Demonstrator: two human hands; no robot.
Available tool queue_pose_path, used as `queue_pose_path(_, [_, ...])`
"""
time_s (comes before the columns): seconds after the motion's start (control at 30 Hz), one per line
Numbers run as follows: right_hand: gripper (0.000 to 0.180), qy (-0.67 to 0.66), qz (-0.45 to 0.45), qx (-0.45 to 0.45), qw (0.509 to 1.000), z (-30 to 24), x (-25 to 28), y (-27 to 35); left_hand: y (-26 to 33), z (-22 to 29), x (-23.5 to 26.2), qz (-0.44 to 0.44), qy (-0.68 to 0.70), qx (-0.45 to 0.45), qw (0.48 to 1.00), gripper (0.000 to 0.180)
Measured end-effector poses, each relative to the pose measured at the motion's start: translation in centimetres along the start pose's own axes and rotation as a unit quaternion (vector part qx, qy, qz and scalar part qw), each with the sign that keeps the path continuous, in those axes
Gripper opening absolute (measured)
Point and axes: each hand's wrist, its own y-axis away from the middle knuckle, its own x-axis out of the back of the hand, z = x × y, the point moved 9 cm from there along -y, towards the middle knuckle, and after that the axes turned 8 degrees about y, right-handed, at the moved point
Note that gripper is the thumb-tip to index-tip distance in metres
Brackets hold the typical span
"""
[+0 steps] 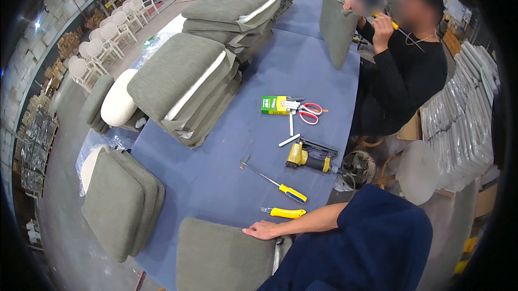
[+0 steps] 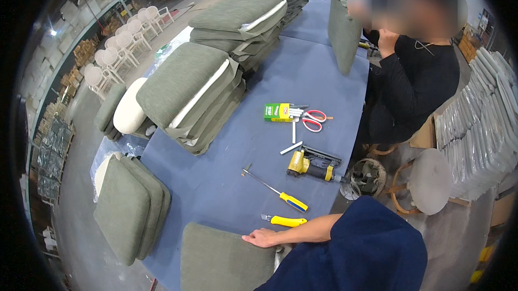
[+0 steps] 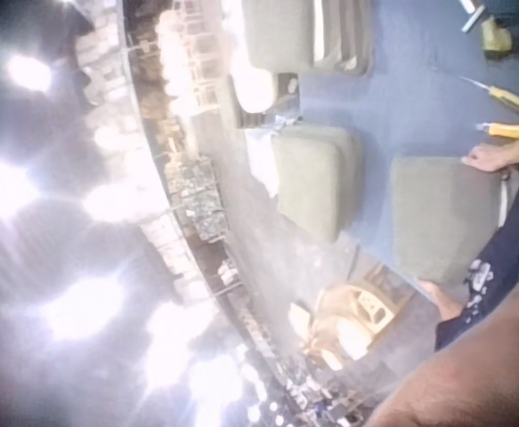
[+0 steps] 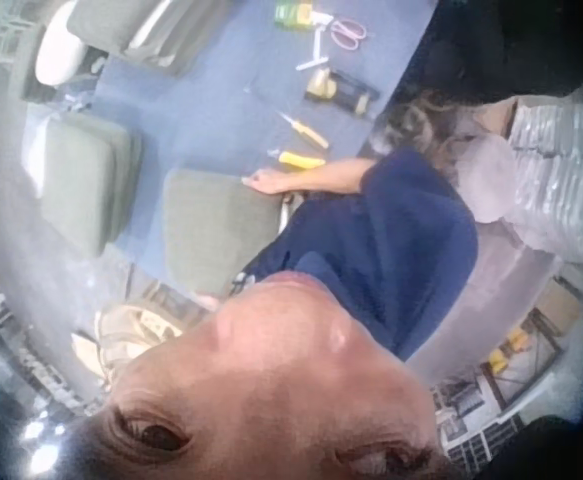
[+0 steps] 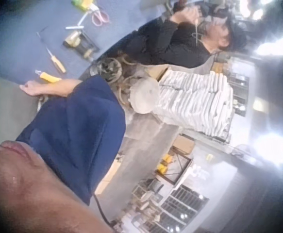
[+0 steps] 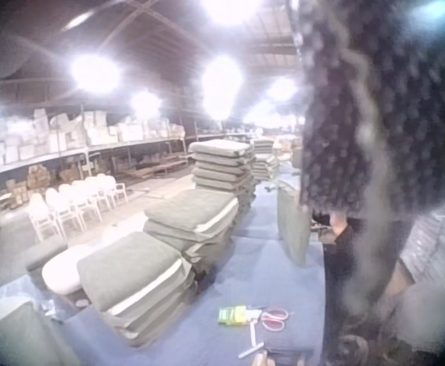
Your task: The person assembles chair cushions by hand, smoothing fabric and using a staple gun to secure edges. They handle multiple cushions, inspecting seams and stapling corners while working at a table in a workshop.
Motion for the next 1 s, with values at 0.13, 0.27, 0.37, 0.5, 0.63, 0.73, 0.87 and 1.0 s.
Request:
queue_pose_path(0.13, [0.082,-0.002,-0.008,-0.003,1.000,0.1,0.2,-0.2,0.5,-0.7,-0.3,0.005,0.009,0.011,1.000,0.069])
queue_pose_path(0.27, [0.082,0.012,-0.006,0.013,1.000,-0.1,-0.3,-0.6,1.6,-2.5,1.9,0.017,0.039,0.025,0.999,0.070])
queue_pose_path(0.37, [0.081,0.019,-0.014,0.003,1.000,-0.4,0.6,0.1,3.2,-4.5,4.4,0.011,0.101,0.045,0.994,0.070])
queue_pose_path(0.5, [0.081,0.055,0.051,0.042,0.996,0.1,3.0,-0.2,7.7,-7.8,6.7,-0.008,0.282,0.078,0.956,0.070])
queue_pose_path(0.63, [0.074,0.064,0.080,0.116,0.988,-3.3,12.0,2.7,13.6,0.4,0.1,-0.018,0.450,0.054,0.891,0.070])
queue_pose_path(0.73, [0.052,0.026,0.132,0.175,0.975,-8.1,22.3,5.3,14.0,14.6,-7.0,-0.158,0.488,-0.018,0.859,0.069])
queue_pose_path(0.87, [0.047,0.067,0.328,0.365,0.869,-18.9,40.0,8.4,9.9,34.5,-13.7,-0.186,0.477,-0.153,0.845,0.068])
queue_pose_path(1.0, [0.043,0.101,0.564,0.403,0.713,-27.9,58.5,9.7,6.6,55.9,-23.1,-0.260,0.398,-0.174,0.862,0.073])
